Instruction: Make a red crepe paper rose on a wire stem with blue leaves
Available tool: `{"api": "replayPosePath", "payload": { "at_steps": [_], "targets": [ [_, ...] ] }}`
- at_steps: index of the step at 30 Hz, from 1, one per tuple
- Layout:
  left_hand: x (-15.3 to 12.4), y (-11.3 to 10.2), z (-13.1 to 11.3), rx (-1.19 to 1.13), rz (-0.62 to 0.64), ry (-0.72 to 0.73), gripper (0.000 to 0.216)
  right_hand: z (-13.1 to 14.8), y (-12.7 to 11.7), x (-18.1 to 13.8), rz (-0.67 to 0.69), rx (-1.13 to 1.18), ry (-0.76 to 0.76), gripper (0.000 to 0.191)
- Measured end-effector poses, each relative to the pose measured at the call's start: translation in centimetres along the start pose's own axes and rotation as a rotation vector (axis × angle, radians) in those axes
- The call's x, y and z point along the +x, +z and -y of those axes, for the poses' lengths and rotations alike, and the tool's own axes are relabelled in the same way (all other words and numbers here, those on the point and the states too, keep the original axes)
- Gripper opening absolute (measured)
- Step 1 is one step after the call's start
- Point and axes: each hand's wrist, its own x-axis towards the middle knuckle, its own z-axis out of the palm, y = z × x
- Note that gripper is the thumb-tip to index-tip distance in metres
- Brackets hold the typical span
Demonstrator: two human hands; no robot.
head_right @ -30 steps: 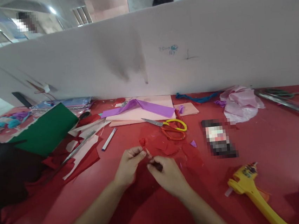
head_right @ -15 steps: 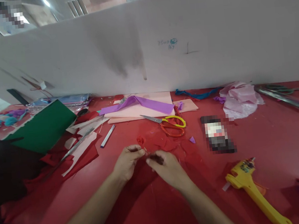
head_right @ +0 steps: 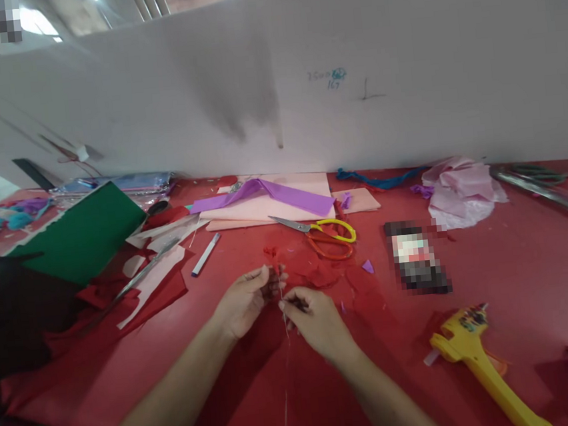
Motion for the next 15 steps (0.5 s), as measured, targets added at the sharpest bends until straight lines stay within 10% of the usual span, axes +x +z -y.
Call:
{"api": "replayPosePath", "payload": {
  "at_steps": [15],
  "targets": [
    [-0.16, 0.31, 0.05, 0.013, -0.024, -0.011, 0.021, 0.80, 0.34, -0.53, 0.045, 0.072, 0.048, 0.013]
  ]
}}
